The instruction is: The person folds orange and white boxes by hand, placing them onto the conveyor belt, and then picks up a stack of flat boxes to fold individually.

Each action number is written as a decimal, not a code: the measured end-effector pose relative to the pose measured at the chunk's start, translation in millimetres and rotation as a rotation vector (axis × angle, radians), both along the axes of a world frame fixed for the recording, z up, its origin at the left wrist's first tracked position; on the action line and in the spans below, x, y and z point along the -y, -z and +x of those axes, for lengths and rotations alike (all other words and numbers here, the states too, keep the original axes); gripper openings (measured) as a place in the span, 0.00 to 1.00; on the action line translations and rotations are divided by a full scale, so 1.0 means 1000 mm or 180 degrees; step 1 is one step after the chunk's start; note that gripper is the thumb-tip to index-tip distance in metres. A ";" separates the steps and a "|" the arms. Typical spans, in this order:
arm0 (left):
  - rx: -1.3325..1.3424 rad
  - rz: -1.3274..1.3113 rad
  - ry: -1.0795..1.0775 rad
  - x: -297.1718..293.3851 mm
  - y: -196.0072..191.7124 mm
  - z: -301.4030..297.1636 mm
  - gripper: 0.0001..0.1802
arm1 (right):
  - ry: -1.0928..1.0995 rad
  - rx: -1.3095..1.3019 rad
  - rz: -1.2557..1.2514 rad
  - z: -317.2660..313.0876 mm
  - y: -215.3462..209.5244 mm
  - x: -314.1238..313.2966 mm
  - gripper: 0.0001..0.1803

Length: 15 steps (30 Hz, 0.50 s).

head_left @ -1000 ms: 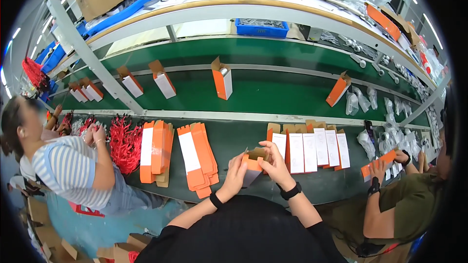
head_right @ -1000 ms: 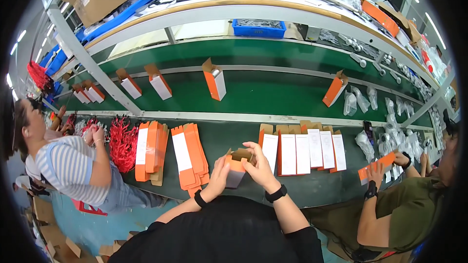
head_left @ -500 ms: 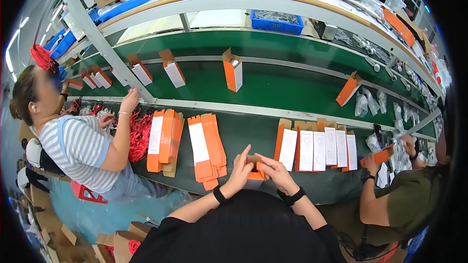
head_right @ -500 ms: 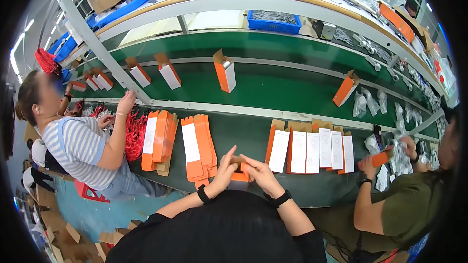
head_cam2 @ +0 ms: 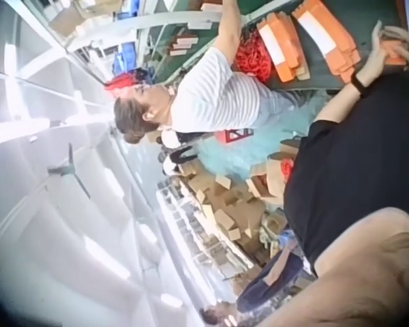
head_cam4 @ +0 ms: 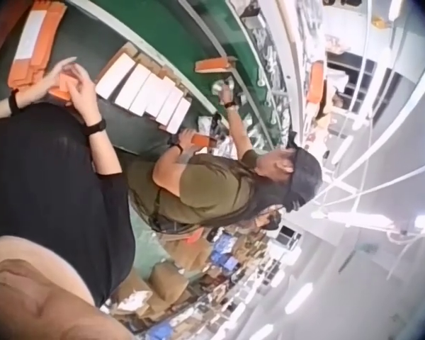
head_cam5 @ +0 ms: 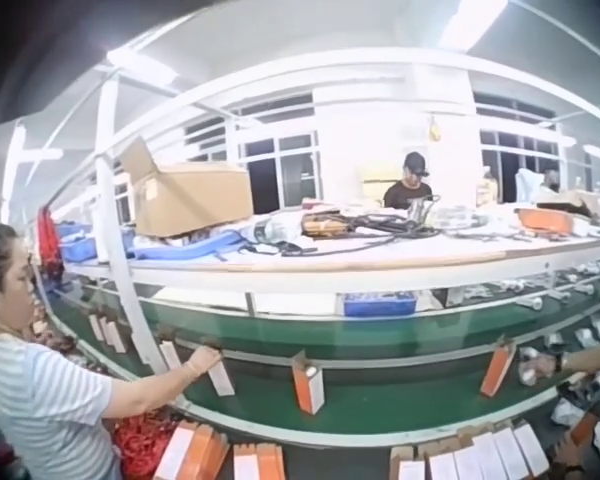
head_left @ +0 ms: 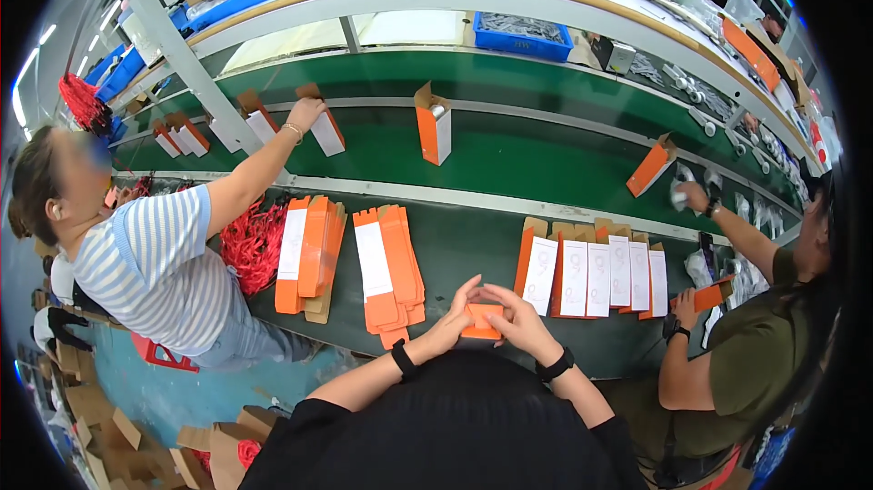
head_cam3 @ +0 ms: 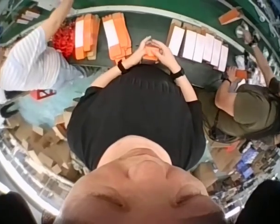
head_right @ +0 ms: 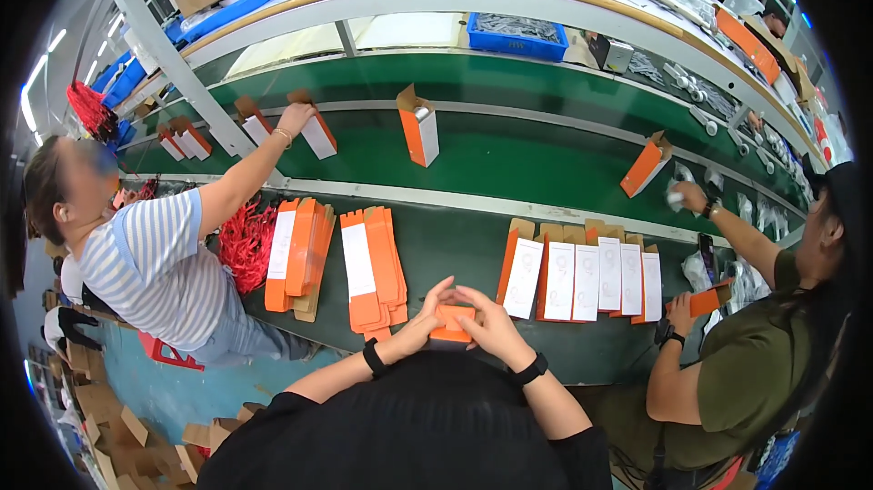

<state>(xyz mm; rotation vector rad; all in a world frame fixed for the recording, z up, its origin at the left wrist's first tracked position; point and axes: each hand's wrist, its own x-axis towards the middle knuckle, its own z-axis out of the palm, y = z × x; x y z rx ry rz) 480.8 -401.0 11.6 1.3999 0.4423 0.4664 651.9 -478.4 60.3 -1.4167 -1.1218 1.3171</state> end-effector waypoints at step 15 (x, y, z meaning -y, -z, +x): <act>-0.0777 0.2146 0.0490 0.000 -0.058 -0.003 0.39 | 0.0116 0.0122 -0.0764 0.030 -0.007 -0.010 0.17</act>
